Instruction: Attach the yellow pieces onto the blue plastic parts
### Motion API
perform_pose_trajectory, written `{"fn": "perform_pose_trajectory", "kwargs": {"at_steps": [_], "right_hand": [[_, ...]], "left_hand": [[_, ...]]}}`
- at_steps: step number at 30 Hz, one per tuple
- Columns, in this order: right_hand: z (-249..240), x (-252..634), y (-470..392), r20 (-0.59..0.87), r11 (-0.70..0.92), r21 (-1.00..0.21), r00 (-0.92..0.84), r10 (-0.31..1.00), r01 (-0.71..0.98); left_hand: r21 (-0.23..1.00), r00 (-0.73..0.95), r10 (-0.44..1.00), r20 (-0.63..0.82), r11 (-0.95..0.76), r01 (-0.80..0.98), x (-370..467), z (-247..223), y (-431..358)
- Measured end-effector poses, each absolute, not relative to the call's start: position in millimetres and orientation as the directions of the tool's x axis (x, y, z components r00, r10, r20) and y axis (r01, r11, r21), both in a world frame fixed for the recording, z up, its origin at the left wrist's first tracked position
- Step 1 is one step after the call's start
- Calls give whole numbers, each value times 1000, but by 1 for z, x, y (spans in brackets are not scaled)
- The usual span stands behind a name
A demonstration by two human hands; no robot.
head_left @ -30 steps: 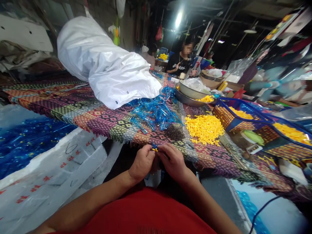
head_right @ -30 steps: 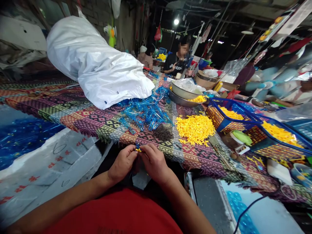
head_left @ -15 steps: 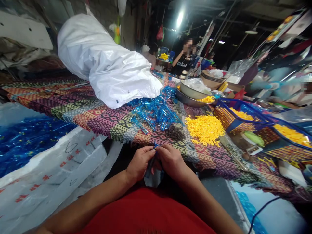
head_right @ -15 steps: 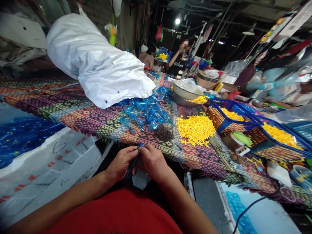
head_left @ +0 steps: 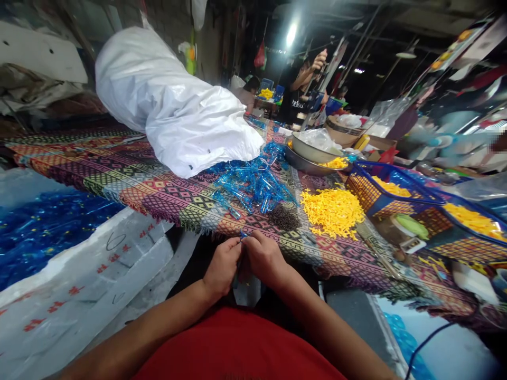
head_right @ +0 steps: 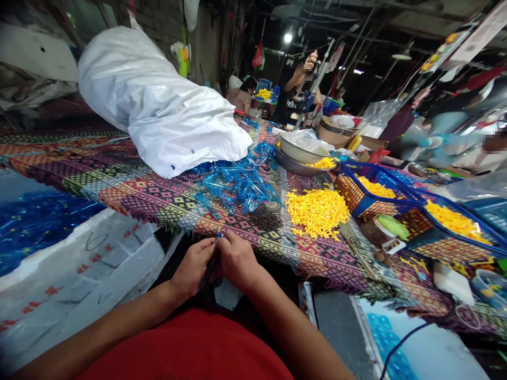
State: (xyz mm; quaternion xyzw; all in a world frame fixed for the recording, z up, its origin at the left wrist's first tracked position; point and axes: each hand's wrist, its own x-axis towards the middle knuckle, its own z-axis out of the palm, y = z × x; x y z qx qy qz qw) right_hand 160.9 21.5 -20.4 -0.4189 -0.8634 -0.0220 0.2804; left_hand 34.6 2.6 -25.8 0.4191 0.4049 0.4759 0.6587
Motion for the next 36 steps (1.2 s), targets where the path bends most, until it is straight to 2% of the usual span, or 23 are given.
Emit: {"fn": "perform_pose_trajectory", "kwargs": {"at_steps": [3,6,9,11,14,17,25,30,36], "right_hand": [[-20,171,24,534,647,-377,-416,737,662],[-14,200,42,576,613,-427,-323,751,665],[-4,244,79,577,459,-344,-201,792,819],[3,271,106,489,242,-197,-119,864,950],[12,289,139,463,177,-127,-99,881,976],[19,275,153,439,239,-80,-181,880,968],[16,173,131,312,569,-16,-537,784,822],[12,127,123,244,589,-14,-568,786,808],[13,117,128,188,586,1,-575,796,811]], "left_hand": [[817,381,901,-208,374,-439,33,-31,9],[767,432,871,-235,439,-467,30,-32,12],[768,437,871,-224,434,-472,27,-29,12],[772,454,869,-195,421,-475,26,-24,10],[776,473,866,-164,409,-480,26,-15,6],[770,427,890,-160,383,-511,26,-8,4],[779,310,936,-163,315,-542,11,-10,10],[795,236,958,-164,270,-544,-4,-10,14],[805,153,980,-129,194,-561,-23,-10,16]]}}
